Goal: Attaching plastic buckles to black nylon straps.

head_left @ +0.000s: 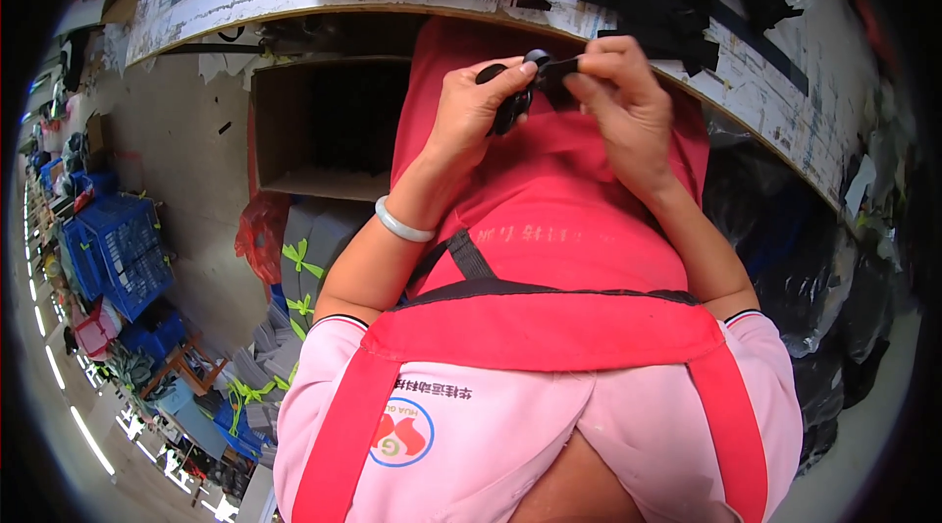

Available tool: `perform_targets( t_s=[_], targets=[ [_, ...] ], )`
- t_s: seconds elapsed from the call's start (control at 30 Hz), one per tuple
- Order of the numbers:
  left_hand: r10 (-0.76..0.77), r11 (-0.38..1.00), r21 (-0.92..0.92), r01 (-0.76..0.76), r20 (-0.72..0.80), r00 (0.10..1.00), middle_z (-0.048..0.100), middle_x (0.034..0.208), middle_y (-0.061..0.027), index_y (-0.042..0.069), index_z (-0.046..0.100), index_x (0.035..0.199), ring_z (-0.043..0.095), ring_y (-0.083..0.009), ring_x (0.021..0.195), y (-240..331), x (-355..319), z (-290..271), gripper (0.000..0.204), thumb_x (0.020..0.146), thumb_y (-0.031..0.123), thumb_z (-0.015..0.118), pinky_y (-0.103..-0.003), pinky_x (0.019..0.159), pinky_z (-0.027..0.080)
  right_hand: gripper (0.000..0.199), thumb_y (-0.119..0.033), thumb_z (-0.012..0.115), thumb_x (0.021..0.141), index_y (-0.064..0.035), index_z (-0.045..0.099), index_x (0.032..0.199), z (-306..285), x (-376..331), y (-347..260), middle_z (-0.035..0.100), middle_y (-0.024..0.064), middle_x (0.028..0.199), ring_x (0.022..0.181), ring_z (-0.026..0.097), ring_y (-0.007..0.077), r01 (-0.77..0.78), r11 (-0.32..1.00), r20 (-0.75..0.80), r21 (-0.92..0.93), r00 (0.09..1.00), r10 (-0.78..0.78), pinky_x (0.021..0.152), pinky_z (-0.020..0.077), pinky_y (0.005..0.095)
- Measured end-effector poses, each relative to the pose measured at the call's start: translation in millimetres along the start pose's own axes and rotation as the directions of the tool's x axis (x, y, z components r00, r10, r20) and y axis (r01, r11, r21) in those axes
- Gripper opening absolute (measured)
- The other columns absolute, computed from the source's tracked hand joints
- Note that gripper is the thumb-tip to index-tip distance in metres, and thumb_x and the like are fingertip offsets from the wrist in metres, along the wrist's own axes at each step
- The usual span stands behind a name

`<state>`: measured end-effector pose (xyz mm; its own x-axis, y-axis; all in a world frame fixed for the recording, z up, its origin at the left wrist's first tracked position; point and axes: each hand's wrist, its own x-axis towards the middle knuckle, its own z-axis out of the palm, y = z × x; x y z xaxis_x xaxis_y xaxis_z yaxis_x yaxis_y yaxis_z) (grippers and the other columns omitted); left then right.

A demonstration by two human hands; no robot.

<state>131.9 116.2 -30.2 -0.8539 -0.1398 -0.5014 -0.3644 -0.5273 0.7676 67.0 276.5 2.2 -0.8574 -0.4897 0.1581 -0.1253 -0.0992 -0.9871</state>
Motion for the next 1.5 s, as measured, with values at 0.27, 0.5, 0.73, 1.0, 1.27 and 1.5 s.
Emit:
perform_targets(
  t_s=[0.27,0.5,0.73,1.0,1.27,1.5],
  targets=[
    [0.241,0.963,0.138,-0.233,-0.045,0.969,0.059,0.066,0.0012,0.000,0.070,0.102,0.050,-0.0034,0.051,-1.4,-2.8,1.2,0.020,0.088,0.013,0.069,-0.019,0.045,0.035,0.021,-0.018,0.063,0.091,-0.0016,0.061,0.078,-22.3,12.1,-3.8,0.054,-0.0055,0.068,0.065,0.044,0.0020,-0.471,0.839,0.219,-0.272,0.819,0.531,0.058,0.0361,0.0194],
    [0.455,0.855,0.265,-0.446,0.031,0.890,0.059,0.074,0.0020,0.000,0.069,0.103,0.050,-0.0029,0.057,-7.7,-1.1,-3.7,0.017,0.088,0.007,0.068,-0.018,0.048,0.036,0.020,-0.019,0.065,0.090,-0.0035,0.062,0.077,-12.0,9.0,3.1,0.055,-0.0062,0.067,0.061,0.043,0.0008,-0.535,0.828,0.181,-0.167,0.809,0.559,0.054,0.0348,0.0199],
    [0.616,0.695,0.382,-0.609,0.120,0.779,0.060,0.084,-0.0027,0.001,0.070,0.102,0.053,-0.0066,0.065,-7.3,-4.5,1.2,0.017,0.085,0.001,0.068,-0.020,0.054,0.041,0.019,-0.023,0.064,0.093,-0.0072,0.062,0.083,-10.8,3.2,11.3,0.050,-0.0066,0.063,0.053,0.040,-0.0004,-0.593,0.803,0.158,0.053,0.799,0.580,0.045,0.0273,0.0165],
    [0.692,0.606,0.410,-0.681,0.150,0.706,0.061,0.086,-0.0049,0.004,0.070,0.105,0.056,-0.0095,0.068,-11.0,-0.6,-2.8,0.021,0.084,-0.001,0.068,-0.022,0.056,0.044,0.021,-0.026,0.063,0.094,-0.0066,0.062,0.088,-6.6,1.5,21.6,0.054,-0.0054,0.070,0.055,0.045,0.0010,-0.510,0.853,0.144,0.107,0.857,0.494,0.047,0.0340,0.0158],
    [0.682,0.423,0.504,-0.753,0.369,0.631,0.060,0.088,-0.0074,0.007,0.070,0.103,0.062,-0.0181,0.072,-4.5,-18.3,-4.5,0.030,0.076,-0.007,0.071,-0.027,0.061,0.050,0.021,-0.024,0.065,0.092,-0.0033,0.065,0.095,-33.0,17.8,11.9,0.058,-0.0023,0.072,0.059,0.052,0.0038,-0.731,0.681,0.502,0.046,0.607,0.616,0.052,0.0428,0.0177],
    [0.649,0.411,0.506,-0.759,0.422,0.633,0.059,0.087,-0.0074,0.010,0.071,0.102,0.063,-0.0197,0.072,-1.8,-31.0,-2.4,0.030,0.075,-0.004,0.072,-0.029,0.059,0.050,0.011,-0.016,0.065,0.091,-0.0048,0.063,0.089,-31.5,19.0,14.0,0.060,-0.0014,0.078,0.065,0.053,0.0044,-0.530,0.847,0.377,-0.030,0.779,0.501,0.062,0.0455,0.0194]
  ],
)
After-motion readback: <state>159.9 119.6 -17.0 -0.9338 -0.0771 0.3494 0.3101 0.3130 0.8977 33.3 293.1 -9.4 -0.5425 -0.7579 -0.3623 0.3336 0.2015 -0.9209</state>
